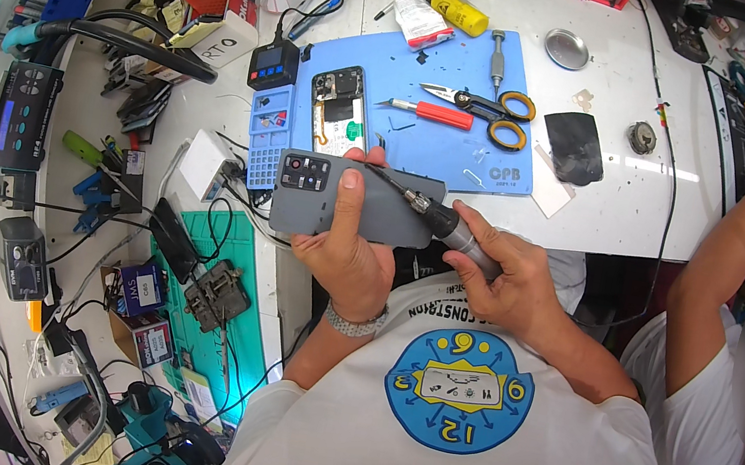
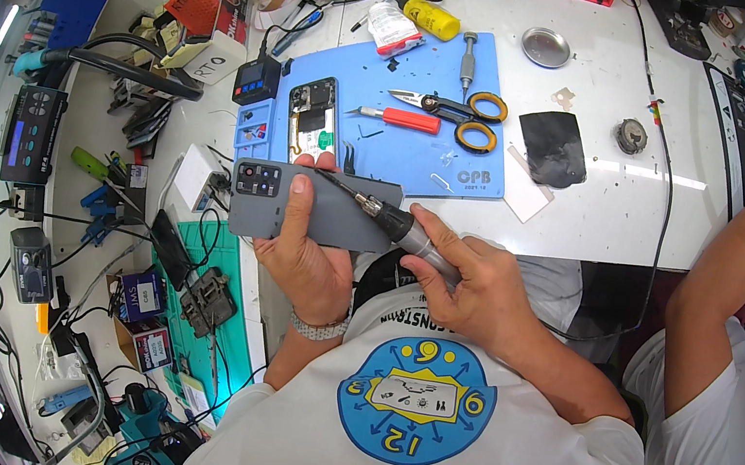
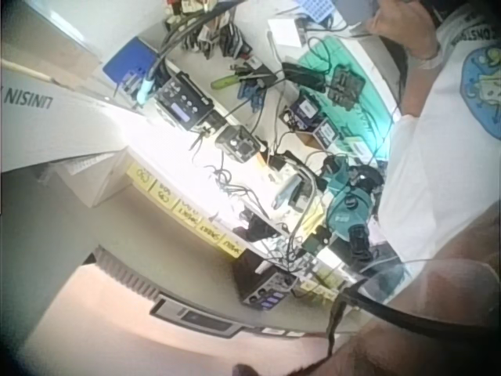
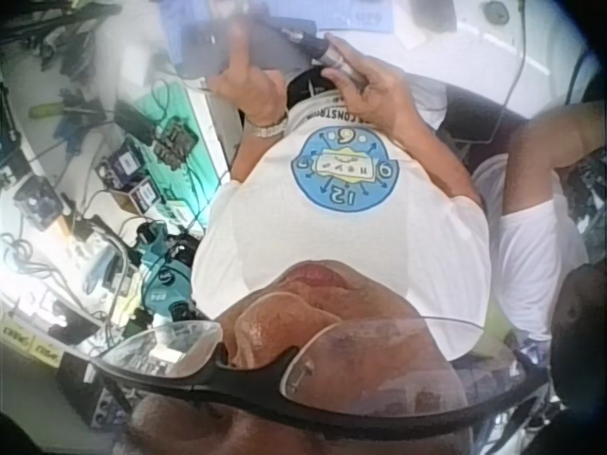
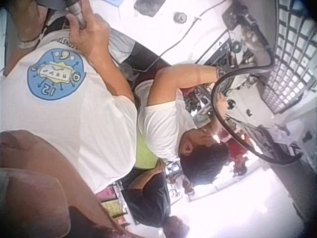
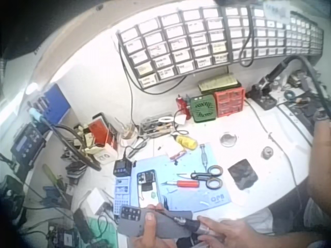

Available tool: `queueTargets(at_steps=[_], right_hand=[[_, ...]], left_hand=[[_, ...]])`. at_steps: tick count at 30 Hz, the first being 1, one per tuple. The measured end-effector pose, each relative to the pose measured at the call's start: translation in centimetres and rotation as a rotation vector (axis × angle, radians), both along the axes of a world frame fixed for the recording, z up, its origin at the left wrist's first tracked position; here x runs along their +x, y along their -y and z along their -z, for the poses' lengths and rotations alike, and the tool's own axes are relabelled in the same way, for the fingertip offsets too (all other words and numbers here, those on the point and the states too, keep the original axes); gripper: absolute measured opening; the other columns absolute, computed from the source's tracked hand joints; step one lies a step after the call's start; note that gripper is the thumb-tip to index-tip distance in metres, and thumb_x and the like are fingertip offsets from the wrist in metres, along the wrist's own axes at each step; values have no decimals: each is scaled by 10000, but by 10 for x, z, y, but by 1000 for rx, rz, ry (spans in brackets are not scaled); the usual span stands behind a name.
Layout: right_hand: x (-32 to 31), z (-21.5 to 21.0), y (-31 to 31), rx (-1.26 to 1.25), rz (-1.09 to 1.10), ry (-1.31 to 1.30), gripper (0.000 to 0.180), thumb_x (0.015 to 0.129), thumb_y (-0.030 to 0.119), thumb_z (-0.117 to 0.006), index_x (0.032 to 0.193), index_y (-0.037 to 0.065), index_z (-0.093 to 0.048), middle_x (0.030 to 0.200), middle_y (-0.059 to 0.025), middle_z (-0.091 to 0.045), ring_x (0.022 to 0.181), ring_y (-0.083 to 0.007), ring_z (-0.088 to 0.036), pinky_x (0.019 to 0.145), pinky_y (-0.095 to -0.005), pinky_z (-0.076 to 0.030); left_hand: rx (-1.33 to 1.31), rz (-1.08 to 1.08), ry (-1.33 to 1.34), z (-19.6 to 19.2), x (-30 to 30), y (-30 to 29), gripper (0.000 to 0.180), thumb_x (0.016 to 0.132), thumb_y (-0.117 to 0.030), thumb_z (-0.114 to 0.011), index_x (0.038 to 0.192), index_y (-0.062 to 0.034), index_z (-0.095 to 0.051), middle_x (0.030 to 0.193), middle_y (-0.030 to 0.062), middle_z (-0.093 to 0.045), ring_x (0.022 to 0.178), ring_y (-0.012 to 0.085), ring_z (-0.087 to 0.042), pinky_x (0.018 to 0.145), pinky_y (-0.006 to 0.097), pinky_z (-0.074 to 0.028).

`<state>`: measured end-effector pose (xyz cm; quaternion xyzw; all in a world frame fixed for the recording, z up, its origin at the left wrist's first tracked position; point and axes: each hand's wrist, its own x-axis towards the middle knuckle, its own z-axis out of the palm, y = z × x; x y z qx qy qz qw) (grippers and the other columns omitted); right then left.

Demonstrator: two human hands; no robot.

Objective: The person removes a protective film from a smartphone, uses a rotary tool to grind the back surface, and wipes the device with a cloth. The person then picks up a second smartphone and briefly inspects it.

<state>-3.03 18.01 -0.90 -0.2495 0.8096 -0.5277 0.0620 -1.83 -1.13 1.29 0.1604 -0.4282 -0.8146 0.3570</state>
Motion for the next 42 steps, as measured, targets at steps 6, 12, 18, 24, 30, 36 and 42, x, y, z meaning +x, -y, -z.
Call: queueTargets(at_steps=[6,12,18,24,30,36,42], right_hand=[[0,3,-2,4,7,-11,640,937,222,-865,1535,147,-650,636,-120,-580,534,-274,-571,544,-409,-473],[-3,-3,-10,49,19,-46,618,931,262,-867,1511,161,-678,625,-114,-574,515,-274,-572,530,-415,-474],[-10,-6,-17,72,42,-87,617,927,283,-879,1504,175,-689,614,-102,-565,485,-250,-554,512,-398,-468],[-9,-7,-16,31,39,41,610,948,190,-870,1517,105,-669,703,-88,-650,530,-131,-498,524,-299,-420],[-14,0,-26,43,-7,-7,598,939,145,-872,1497,57,-676,734,-91,-686,579,-107,-546,558,-270,-439],[-16,-1,-29,69,-24,-12,588,925,142,-876,1478,61,-692,738,-105,-689,571,-138,-559,556,-292,-451],[-16,-4,-30,95,-36,-2,590,919,171,-880,1476,97,-701,716,-119,-672,541,-178,-563,541,-316,-446]], left_hand=[[57,-6,43,-6,2,-4,278,1032,58,-687,1306,25,-650,1233,205,-735,1133,335,-757,1054,493,-626],[53,49,106,-6,-1,-2,318,1022,66,-692,1332,40,-628,1195,220,-740,1091,339,-766,1026,491,-638],[30,135,113,-10,-1,-3,302,1030,55,-692,1325,49,-629,1194,244,-748,1086,359,-775,968,488,-664],[2,203,95,-6,-7,8,310,1087,-80,-684,1363,23,-589,1225,229,-738,1067,371,-772,961,493,-657],[22,346,150,-15,-10,24,388,1086,-132,-703,1410,12,-547,1213,229,-734,1007,386,-780,886,508,-674],[-82,418,244,-9,-4,26,313,1046,-85,-747,1299,47,-620,1151,230,-763,963,332,-795,859,472,-678],[-204,379,319,-11,-1,27,285,1044,-31,-728,1286,60,-608,1073,185,-787,934,251,-795,847,385,-672]])
